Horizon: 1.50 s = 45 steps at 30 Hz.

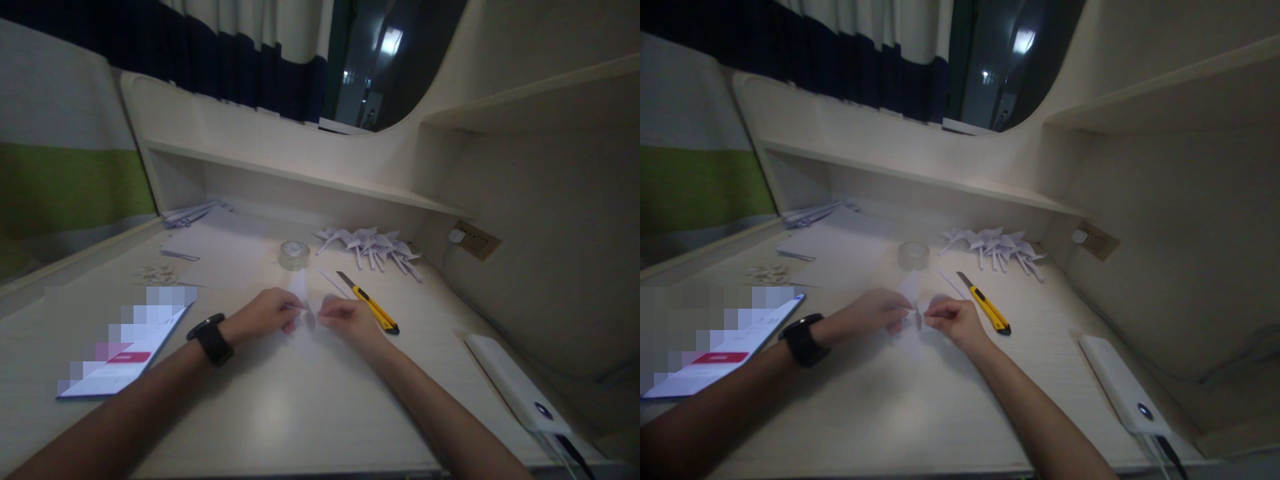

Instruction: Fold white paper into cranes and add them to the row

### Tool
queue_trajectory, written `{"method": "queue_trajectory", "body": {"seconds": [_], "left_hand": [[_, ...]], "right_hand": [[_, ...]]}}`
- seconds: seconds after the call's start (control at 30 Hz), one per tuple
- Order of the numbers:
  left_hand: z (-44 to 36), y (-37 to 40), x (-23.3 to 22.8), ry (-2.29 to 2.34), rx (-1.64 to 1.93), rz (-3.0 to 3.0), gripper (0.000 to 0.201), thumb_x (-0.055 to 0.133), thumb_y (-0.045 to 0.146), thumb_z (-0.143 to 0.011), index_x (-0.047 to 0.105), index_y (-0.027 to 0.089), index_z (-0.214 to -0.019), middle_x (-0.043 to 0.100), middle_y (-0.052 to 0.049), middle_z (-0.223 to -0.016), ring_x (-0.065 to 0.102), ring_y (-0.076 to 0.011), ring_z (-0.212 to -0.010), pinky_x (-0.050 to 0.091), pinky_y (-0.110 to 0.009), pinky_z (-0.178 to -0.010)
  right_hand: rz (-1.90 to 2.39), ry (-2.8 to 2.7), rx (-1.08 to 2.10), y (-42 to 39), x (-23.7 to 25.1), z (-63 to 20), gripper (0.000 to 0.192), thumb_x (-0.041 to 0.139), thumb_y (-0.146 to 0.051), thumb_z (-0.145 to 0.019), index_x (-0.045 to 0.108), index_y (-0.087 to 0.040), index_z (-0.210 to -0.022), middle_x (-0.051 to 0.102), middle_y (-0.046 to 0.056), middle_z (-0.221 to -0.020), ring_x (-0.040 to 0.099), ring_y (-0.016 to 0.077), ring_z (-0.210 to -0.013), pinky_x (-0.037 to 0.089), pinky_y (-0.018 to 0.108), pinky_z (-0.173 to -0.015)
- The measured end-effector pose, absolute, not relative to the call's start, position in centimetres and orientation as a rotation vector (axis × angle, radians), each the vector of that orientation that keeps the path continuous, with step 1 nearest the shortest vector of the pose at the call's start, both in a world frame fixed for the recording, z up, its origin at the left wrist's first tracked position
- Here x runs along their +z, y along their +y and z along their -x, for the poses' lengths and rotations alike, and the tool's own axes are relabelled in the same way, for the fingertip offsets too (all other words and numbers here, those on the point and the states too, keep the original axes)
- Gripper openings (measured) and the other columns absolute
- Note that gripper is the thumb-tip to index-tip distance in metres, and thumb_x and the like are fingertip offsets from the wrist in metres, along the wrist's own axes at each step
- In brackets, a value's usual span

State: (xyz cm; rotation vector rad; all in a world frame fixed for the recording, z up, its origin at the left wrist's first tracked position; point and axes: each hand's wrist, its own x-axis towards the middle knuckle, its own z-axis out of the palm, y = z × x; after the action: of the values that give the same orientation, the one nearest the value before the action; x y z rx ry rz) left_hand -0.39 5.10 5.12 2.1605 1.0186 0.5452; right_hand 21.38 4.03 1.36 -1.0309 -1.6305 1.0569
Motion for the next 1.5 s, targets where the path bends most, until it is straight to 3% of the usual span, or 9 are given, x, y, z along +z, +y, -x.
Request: {"method": "queue_trajectory", "body": {"seconds": [0.37,0.6,0.97,1.33,1.5], "left_hand": [[-0.4,5.0,4.2,1.09,0.573,-2.208,0.024,0.046,0.024,-0.084,0.067,0.013,-0.082,0.068,-0.003,-0.064,0.06,-0.012,-0.051,0.043,-0.021,-0.053],[-0.3,5.2,4.2,1.067,0.608,-2.342,0.026,0.047,0.023,-0.084,0.069,0.015,-0.071,0.067,-0.002,-0.062,0.06,-0.0143,-0.06,0.04,-0.024,-0.061],[-0.4,5.2,4.2,1.077,0.613,-2.398,0.025,0.047,0.024,-0.084,0.069,0.015,-0.074,0.067,-0.003,-0.065,0.058,-0.0149,-0.062,0.037,-0.025,-0.061],[-0.6,4.9,4.4,1.081,0.59,-2.423,0.027,0.047,0.022,-0.083,0.063,0.015,-0.062,0.061,0.0,-0.058,0.054,-0.0125,-0.057,0.032,-0.022,-0.056],[-0.7,4.8,4.5,1.079,0.588,-2.427,0.028,0.046,0.022,-0.083,0.063,0.015,-0.062,0.062,0.0,-0.058,0.055,-0.0126,-0.057,0.032,-0.022,-0.056]], "right_hand": [[0.924,-1.713,1.078,3.4,2.6,-20.7,0.016,0.077,-0.033,-0.063,0.071,-0.018,-0.066,0.064,0.002,-0.071,0.058,0.0147,-0.067,0.046,0.027,-0.064],[0.928,-1.699,1.068,3.6,2.3,-20.7,0.015,0.077,-0.032,-0.062,0.072,-0.019,-0.067,0.065,0.003,-0.073,0.059,0.0157,-0.068,0.047,0.028,-0.065],[0.985,-1.716,1.038,3.4,2.5,-20.7,0.008,0.077,-0.024,-0.062,0.072,-0.019,-0.066,0.068,0.003,-0.073,0.061,0.016,-0.069,0.049,0.028,-0.067],[1.036,-1.796,0.92,2.9,2.5,-20.3,0.004,0.075,-0.019,-0.064,0.071,-0.018,-0.066,0.067,0.003,-0.071,0.062,0.0146,-0.066,0.049,0.025,-0.064],[0.978,-1.827,0.806,2.8,2.6,-20.3,0.012,0.078,-0.024,-0.062,0.068,-0.018,-0.064,0.061,0.002,-0.072,0.058,0.0135,-0.066,0.048,0.024,-0.061]]}}
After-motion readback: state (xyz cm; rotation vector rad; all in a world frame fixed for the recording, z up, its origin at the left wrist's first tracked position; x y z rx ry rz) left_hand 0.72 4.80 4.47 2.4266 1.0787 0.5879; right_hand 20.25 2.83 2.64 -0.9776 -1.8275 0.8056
